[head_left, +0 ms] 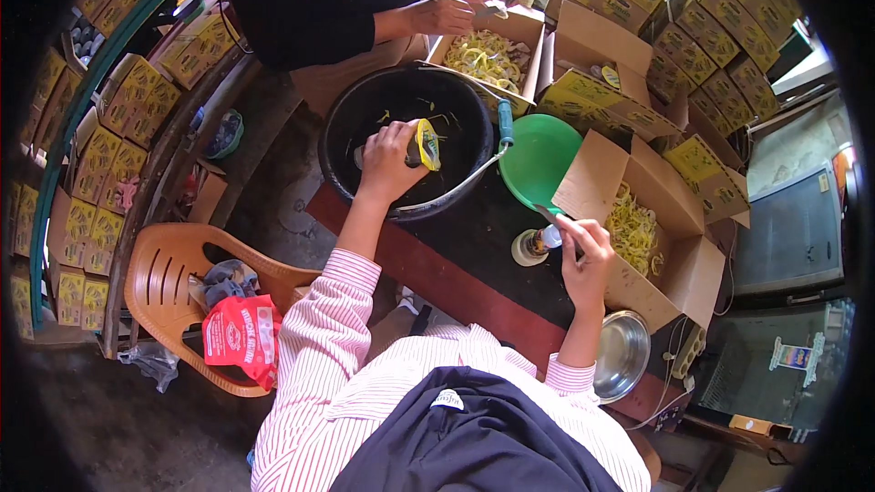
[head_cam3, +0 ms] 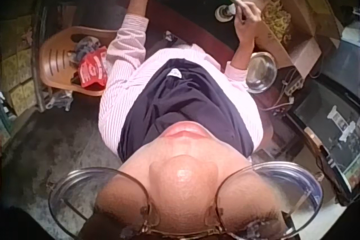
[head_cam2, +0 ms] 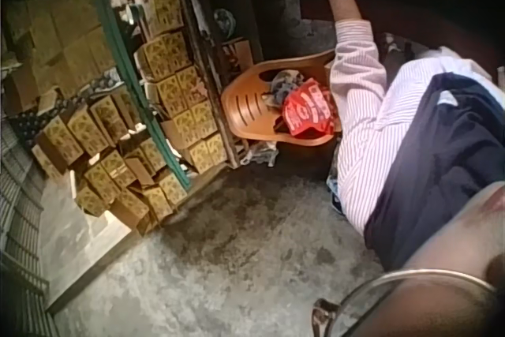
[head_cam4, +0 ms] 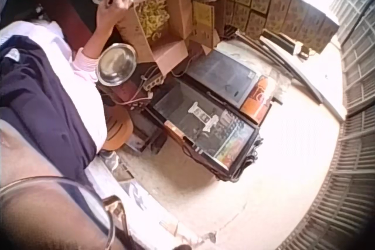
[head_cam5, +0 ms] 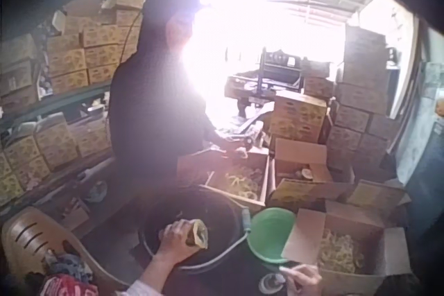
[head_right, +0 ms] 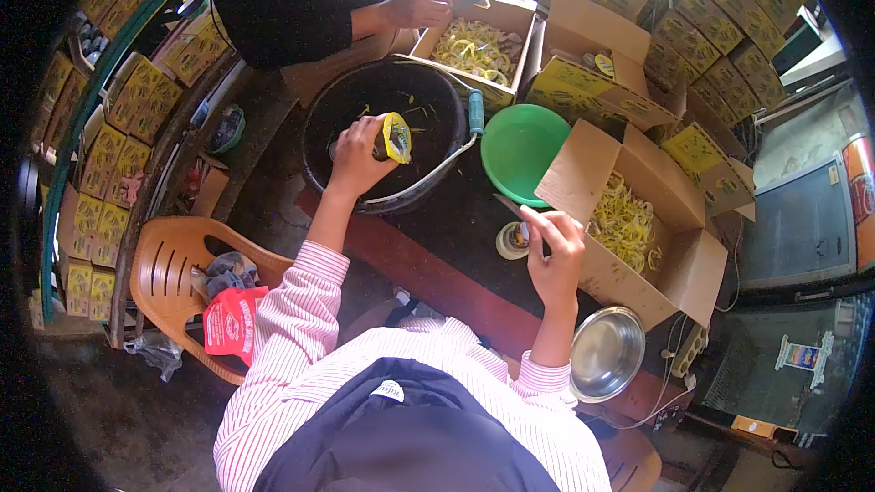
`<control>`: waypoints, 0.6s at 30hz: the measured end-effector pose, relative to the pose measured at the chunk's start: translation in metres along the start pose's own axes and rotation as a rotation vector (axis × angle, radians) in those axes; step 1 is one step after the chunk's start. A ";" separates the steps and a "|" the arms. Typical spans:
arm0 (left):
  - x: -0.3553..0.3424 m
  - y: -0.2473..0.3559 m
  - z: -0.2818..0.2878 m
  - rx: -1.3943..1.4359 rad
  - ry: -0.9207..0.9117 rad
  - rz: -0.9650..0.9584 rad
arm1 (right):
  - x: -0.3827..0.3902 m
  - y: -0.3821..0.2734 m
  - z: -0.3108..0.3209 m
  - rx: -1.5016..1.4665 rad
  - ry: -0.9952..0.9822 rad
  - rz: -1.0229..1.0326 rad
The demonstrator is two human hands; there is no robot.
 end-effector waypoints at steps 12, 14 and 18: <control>0.001 0.002 -0.005 -0.070 -0.045 -0.018 | 0.039 0.011 -0.006 -0.053 -0.060 -0.109; 0.001 0.002 -0.004 -0.081 -0.039 -0.022 | 0.038 0.008 -0.006 -0.059 -0.058 -0.106; 0.001 0.002 -0.005 -0.084 -0.058 -0.018 | 0.037 0.005 -0.009 -0.080 -0.058 -0.081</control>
Point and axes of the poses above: each hand's wrist, its own x-axis away from the middle knuckle, its own z-axis out of the back of the hand, y = z × x, the point moved 9 cm from there along -x, towards the middle knuckle, and after that the axes turned 1 degree about -y, right-handed, at the moved point
